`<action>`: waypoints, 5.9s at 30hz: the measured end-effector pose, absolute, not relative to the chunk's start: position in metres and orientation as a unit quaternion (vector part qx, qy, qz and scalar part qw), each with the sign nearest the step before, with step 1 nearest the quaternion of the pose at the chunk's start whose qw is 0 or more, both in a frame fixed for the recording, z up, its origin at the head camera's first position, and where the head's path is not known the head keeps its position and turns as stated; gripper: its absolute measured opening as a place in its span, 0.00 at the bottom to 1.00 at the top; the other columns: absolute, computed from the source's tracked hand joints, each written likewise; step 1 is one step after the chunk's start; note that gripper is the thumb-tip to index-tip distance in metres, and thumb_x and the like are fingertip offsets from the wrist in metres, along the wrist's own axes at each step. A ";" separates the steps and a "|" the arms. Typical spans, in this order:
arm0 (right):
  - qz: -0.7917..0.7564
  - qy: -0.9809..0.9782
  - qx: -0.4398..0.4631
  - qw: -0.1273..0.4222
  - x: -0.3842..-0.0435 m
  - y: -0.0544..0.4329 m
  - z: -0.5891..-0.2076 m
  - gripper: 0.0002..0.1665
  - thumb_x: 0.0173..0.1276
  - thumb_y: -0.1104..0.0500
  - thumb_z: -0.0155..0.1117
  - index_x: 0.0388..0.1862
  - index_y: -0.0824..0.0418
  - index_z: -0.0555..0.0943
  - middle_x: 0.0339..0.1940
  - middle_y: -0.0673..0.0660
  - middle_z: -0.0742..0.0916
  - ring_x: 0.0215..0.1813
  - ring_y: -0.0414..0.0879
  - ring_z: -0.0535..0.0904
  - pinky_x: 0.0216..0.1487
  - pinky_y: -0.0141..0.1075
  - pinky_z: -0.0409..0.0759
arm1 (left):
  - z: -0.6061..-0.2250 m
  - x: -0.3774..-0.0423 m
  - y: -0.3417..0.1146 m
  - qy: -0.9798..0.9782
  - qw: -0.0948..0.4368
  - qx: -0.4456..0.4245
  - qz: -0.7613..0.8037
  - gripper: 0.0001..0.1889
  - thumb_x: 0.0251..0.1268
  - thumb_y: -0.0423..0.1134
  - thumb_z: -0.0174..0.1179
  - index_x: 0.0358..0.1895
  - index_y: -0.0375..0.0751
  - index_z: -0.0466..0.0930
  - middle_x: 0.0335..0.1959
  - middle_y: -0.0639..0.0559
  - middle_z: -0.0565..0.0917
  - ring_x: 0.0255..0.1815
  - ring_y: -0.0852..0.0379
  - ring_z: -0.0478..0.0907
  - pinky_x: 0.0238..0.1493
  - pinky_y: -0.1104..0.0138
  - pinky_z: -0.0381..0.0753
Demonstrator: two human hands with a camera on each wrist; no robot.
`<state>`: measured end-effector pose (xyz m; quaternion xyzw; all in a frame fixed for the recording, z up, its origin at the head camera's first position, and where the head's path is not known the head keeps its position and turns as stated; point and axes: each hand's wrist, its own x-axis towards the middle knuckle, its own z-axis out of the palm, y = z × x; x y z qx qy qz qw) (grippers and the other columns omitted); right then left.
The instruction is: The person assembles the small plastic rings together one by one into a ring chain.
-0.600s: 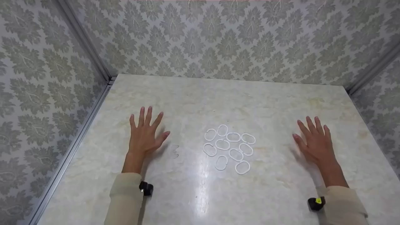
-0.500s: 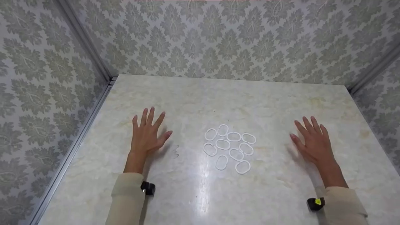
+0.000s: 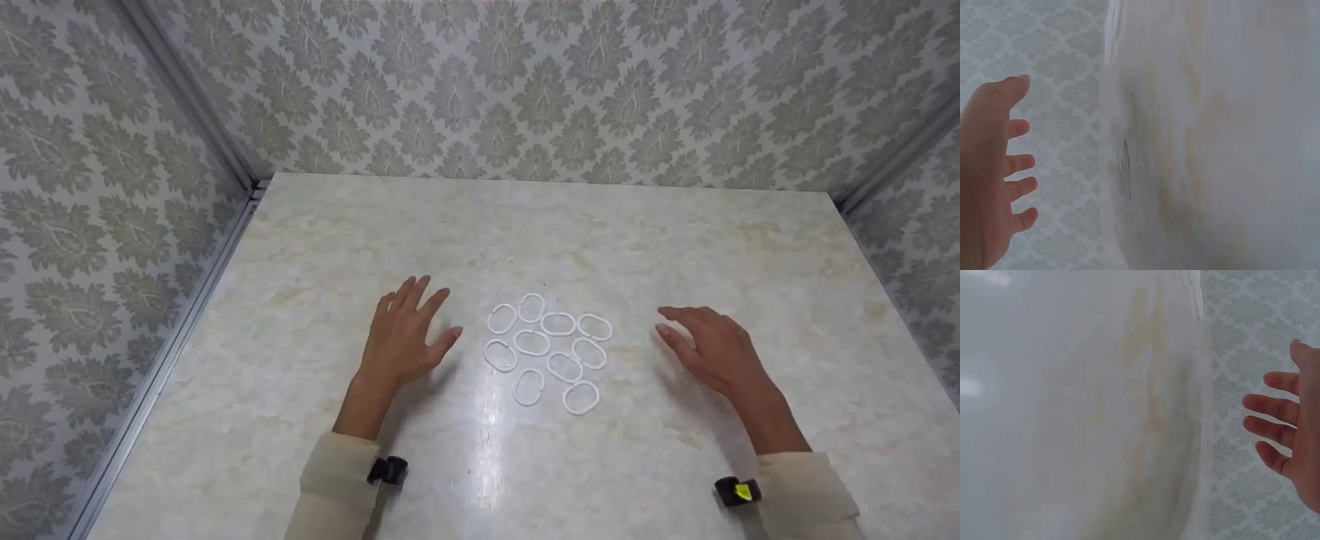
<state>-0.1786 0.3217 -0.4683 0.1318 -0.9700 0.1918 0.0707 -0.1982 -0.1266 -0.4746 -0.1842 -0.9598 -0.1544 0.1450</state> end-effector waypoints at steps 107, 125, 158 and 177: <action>0.601 -0.780 0.099 -0.144 -0.153 0.235 -0.502 0.17 0.73 0.63 0.64 0.49 0.74 0.70 0.35 0.60 0.91 0.33 0.36 0.85 0.41 0.28 0.83 | -0.491 -0.174 -0.038 -0.818 -0.105 -0.176 -0.537 0.08 0.69 0.31 0.62 0.42 0.30 0.88 0.33 0.40 0.89 0.29 0.65 0.76 0.32 0.76 0.77; 0.615 -0.777 0.091 -0.097 -0.161 0.222 -0.497 0.19 0.71 0.68 0.63 0.56 0.81 0.79 0.32 0.45 0.88 0.34 0.31 0.84 0.39 0.28 0.85 | -0.489 -0.171 -0.032 -0.802 -0.107 -0.154 -0.567 0.06 0.66 0.30 0.66 0.39 0.31 0.89 0.34 0.39 0.90 0.28 0.67 0.79 0.32 0.77 0.78; 0.589 -0.802 0.077 -0.068 -0.171 0.198 -0.497 0.12 0.69 0.66 0.67 0.47 0.73 0.87 0.25 0.53 0.86 0.26 0.35 0.75 0.28 0.26 0.74 | -0.490 -0.169 -0.029 -0.791 -0.095 -0.164 -0.582 0.04 0.60 0.30 0.70 0.32 0.31 0.89 0.32 0.40 0.90 0.29 0.68 0.79 0.35 0.76 0.79; 0.677 -0.729 0.069 -0.074 -0.172 0.190 -0.492 0.14 0.68 0.71 0.64 0.46 0.83 0.76 0.31 0.46 0.86 0.34 0.33 0.85 0.40 0.27 0.85 | -0.491 -0.166 -0.034 -0.814 -0.145 -0.192 -0.529 0.04 0.62 0.38 0.71 0.35 0.40 0.90 0.32 0.49 0.91 0.31 0.67 0.80 0.37 0.74 0.80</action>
